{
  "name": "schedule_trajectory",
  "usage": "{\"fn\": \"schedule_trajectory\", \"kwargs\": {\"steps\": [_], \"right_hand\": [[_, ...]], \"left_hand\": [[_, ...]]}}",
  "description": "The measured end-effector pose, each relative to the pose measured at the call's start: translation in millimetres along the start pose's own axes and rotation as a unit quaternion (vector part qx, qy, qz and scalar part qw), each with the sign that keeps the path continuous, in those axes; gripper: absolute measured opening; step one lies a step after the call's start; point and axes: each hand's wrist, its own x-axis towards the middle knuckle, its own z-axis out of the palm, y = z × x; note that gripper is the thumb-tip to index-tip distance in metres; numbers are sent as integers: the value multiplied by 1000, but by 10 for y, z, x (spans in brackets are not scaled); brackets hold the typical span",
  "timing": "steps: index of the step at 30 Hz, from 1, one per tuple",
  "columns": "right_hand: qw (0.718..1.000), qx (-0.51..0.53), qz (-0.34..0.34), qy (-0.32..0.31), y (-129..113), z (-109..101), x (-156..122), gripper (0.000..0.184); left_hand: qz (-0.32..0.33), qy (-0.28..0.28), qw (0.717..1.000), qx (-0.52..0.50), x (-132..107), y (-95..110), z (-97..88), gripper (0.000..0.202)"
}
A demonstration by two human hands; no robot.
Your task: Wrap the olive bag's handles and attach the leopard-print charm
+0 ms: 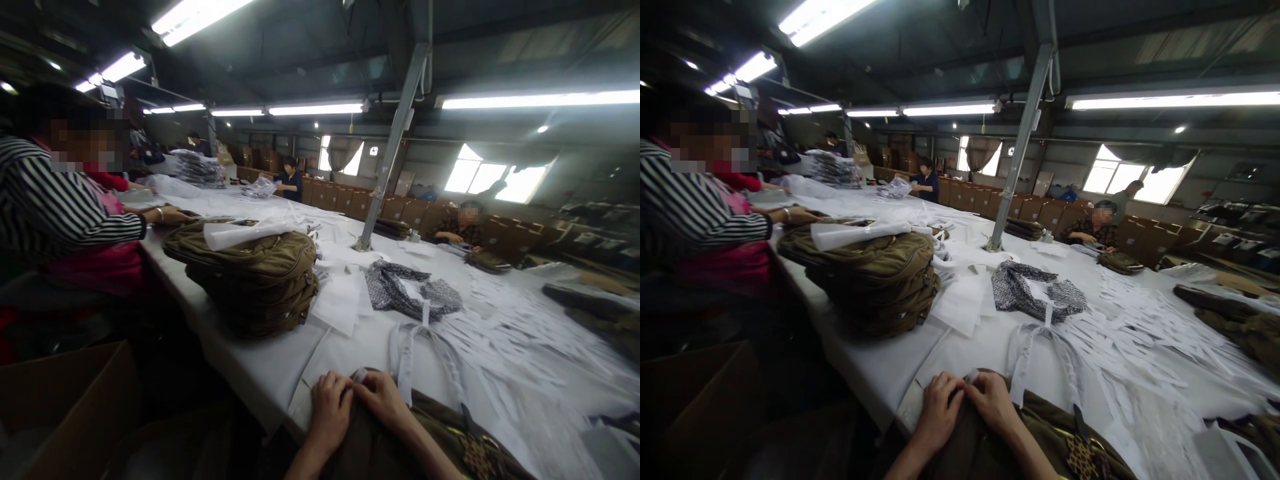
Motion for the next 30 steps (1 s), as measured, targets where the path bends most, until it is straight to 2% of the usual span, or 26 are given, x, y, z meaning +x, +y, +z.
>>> {"fn": "schedule_trajectory", "kwargs": {"steps": [3,8,15,18,21,24,27,30], "right_hand": [[999,-2,-41,-11,-1,-42,-3,17],[999,-13,-43,-20,83,-76,32,17],[992,-15,-88,-93,-13,-187,47,21],[991,-48,-83,-91,-39,-185,44,19],[992,-99,-63,-38,-8,-151,41,22],[989,-127,-9,81,31,-148,-15,27],[974,-105,63,193,0,-155,-151,30],[971,-63,87,213,-103,-81,-278,32]], "left_hand": [[6,-29,1000,-6,39,-42,-28,17],[11,-58,998,-9,106,-69,-56,13],[24,-47,998,22,62,-80,0,14],[42,-25,998,50,51,-68,32,15],[40,-2,997,70,64,-41,50,15],[30,18,997,70,71,-29,63,16],[31,35,997,64,63,-45,78,16],[33,46,996,68,55,-68,91,14]]}}
